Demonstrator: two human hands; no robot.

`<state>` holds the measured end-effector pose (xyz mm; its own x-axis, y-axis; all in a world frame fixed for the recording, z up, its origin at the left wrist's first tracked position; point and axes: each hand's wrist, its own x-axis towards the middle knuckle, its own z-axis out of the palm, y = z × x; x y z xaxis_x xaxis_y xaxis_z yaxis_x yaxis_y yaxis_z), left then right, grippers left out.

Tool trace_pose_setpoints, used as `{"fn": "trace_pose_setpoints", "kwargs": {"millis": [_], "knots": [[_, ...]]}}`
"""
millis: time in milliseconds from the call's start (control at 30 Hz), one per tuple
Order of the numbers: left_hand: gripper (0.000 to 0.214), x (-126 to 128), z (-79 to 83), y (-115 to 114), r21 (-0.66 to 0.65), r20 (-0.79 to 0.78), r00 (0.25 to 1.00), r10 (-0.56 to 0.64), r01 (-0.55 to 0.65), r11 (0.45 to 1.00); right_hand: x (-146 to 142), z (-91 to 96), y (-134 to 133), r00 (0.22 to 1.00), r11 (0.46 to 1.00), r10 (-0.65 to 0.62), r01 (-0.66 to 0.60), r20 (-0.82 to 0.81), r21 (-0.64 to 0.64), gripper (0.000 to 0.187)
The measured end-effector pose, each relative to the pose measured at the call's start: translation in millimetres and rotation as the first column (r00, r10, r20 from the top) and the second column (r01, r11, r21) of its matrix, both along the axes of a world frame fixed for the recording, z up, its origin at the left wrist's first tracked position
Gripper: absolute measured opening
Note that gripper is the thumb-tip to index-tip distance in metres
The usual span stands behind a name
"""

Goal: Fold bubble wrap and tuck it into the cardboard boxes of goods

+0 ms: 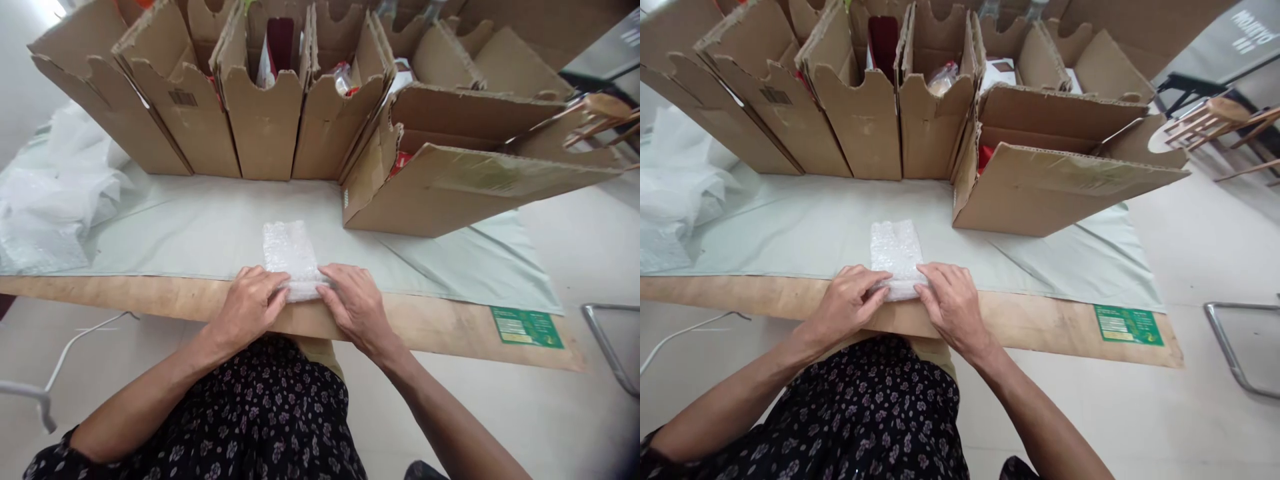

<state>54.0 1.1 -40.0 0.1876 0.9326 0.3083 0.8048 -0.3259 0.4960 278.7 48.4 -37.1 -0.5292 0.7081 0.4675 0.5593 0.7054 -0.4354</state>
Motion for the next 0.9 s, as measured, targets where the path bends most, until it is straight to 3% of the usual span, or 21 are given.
{"fn": "trace_pose_setpoints", "kwargs": {"millis": [67, 133, 267, 367, 467, 533, 633, 700, 800, 900], "knots": [[0.019, 0, -2.8, 8, 0.012, -0.086, 0.995, 0.059, -0.058, 0.998, 0, 0.0, -1, 0.998, 0.994, -0.021, 0.015, 0.054, 0.109, 0.019], [0.02, 0, -3.7, 9, 0.035, -0.148, 0.985, 0.085, -0.081, 0.996, 0, -1.5, 0, 0.987, 0.988, 0.04, -0.062, 0.157, 0.14, 0.018], [0.023, -1, -0.2, -3, 0.11, -0.078, 0.997, 0.004, 0.005, 0.994, -2, -7.6, 6, 0.972, 0.979, 0.127, -0.156, 0.198, 0.135, 0.015], [0.023, -3, 2.0, -11, 0.107, -0.014, 0.996, -0.09, 0.091, 0.99, -3, -9.7, 10, 0.981, 0.987, 0.161, -0.161, 0.107, -0.002, 0.019], [0.024, -5, -0.3, -6, 0.067, 0.043, 0.998, -0.045, 0.042, 0.997, -3, -8.1, 10, 0.991, 0.982, 0.132, -0.131, 0.005, -0.135, 0.024], [0.023, -7, -3.4, 2, 0.059, 0.033, 0.999, 0.013, -0.015, 0.998, -3, -7.0, 9, 0.995, 0.992, 0.102, -0.102, -0.001, -0.068, 0.026], [0.023, -8, -6.0, 10, 0.072, -0.057, 0.995, 0.076, -0.072, 0.995, -6, -8.0, 9, 0.985, 0.988, 0.115, -0.127, 0.129, 0.088, 0.023], [0.023, -9, -5.2, 8, 0.106, -0.083, 0.993, 0.085, -0.076, 0.991, -8, -10.2, 11, 0.971, 0.984, 0.121, -0.145, 0.207, 0.103, 0.021], [0.024, -12, -2.6, -2, 0.16, -0.074, 0.997, -0.005, 0.016, 0.987, -10, -12.0, 15, 0.976, 0.99, 0.138, -0.141, 0.172, 0.009, 0.022], [0.02, -15, -3.5, -5, 0.135, -0.035, 0.997, -0.075, 0.079, 0.988, -9, -9.7, 15, 0.986, 0.985, 0.149, -0.141, 0.075, -0.102, 0.025]]}}
